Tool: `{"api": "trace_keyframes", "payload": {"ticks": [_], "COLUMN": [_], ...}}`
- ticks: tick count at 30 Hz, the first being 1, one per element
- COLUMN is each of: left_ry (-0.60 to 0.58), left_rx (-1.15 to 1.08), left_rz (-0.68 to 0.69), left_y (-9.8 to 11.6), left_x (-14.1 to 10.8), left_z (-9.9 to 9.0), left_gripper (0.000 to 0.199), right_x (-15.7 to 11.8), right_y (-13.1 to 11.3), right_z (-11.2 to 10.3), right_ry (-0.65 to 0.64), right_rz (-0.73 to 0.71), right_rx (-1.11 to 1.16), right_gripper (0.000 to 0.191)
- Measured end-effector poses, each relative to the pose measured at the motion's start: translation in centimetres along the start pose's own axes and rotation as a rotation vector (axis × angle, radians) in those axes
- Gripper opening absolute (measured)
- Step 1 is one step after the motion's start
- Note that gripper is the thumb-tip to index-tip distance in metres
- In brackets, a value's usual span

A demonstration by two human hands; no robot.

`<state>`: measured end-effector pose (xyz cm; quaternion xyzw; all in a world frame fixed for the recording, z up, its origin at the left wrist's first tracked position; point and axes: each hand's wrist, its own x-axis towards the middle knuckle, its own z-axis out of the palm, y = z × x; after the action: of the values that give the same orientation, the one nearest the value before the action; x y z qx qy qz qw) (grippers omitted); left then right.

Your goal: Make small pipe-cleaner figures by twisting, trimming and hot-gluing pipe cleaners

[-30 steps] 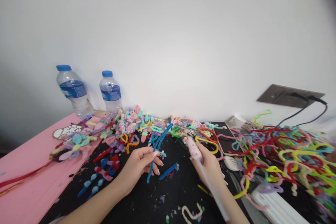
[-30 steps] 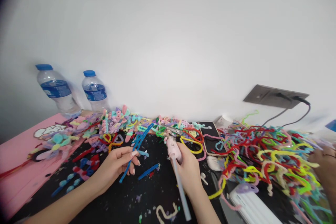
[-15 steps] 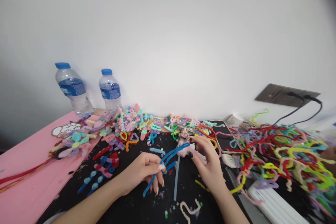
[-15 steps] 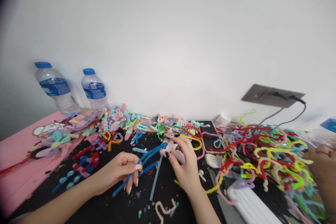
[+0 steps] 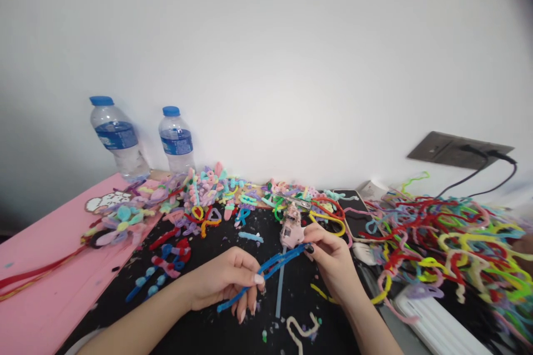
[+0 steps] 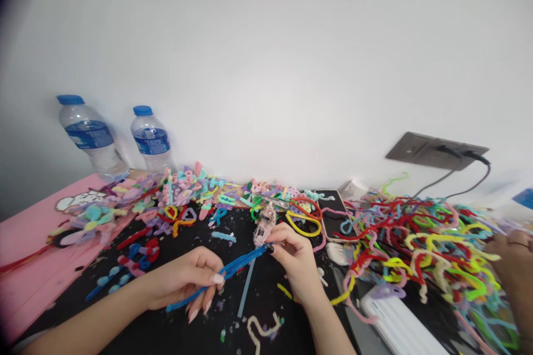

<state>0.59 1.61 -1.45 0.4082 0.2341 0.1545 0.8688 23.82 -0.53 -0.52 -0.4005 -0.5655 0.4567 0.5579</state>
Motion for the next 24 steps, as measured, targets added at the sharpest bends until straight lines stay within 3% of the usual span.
{"api": "trace_keyframes", "payload": {"ticks": [14, 18, 24], "left_ry": [-0.001, 0.021, 0.062], "left_rx": [0.012, 0.013, 0.018], "left_rz": [-0.013, 0.002, 0.039], "left_y": [-0.07, 0.00, 0.19], "left_x": [0.05, 0.07, 0.12], "left_z": [0.04, 0.04, 0.02], "left_gripper": [0.013, 0.014, 0.014], "right_x": [0.07, 0.10, -0.02], "right_y": [-0.05, 0.16, 0.23], "right_z": [0.39, 0.34, 0.10], "right_ry": [0.050, 0.042, 0.002], "right_rz": [0.068, 0.080, 0.099], "right_rx": [0.007, 0.015, -0.024], "right_gripper": [0.013, 0.006, 0.026]}}
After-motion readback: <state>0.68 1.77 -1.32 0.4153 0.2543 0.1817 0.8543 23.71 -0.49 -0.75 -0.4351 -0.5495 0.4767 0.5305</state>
